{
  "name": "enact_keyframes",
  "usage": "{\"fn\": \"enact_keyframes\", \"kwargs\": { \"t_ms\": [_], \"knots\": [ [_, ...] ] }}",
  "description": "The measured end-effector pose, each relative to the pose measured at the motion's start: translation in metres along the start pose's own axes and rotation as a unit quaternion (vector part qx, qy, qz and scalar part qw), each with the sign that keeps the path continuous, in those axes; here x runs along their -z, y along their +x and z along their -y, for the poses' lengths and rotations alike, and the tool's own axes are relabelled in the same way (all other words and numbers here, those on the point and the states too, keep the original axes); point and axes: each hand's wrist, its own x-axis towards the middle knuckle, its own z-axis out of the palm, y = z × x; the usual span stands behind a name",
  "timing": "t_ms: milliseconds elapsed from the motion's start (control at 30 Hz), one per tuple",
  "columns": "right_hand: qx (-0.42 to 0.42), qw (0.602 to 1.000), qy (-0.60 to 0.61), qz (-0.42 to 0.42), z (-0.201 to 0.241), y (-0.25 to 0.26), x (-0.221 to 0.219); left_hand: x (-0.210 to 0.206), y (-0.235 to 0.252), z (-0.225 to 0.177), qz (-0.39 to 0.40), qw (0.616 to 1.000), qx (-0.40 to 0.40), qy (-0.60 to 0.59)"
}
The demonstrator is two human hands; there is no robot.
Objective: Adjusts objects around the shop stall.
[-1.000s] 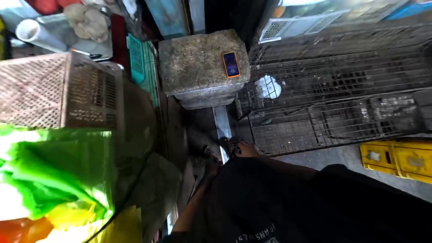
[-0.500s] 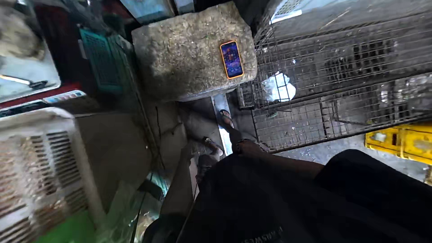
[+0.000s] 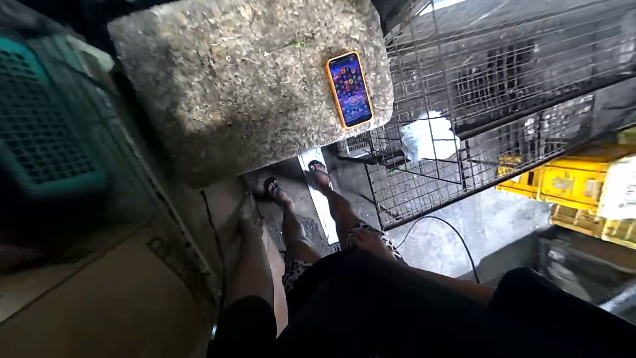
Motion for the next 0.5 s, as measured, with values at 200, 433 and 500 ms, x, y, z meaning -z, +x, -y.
{"fn": "enact_keyframes", "kwargs": {
  "t_ms": [200, 433, 500],
  "knots": [
    [0.079, 0.988, 0.011, -0.13, -0.027, 0.033, -0.055, -0.001, 0.087, 0.054, -0.059, 0.997, 0.039, -0.028],
    [0.048, 0.982, 0.024, -0.18, -0.016, 0.044, -0.051, -0.005, 0.121, 0.08, -0.102, 0.994, 0.01, -0.044],
    [0.049, 0.98, 0.036, -0.19, -0.013, 0.043, -0.047, -0.006, 0.113, 0.074, -0.108, 0.994, 0.029, -0.02]
  ]
}}
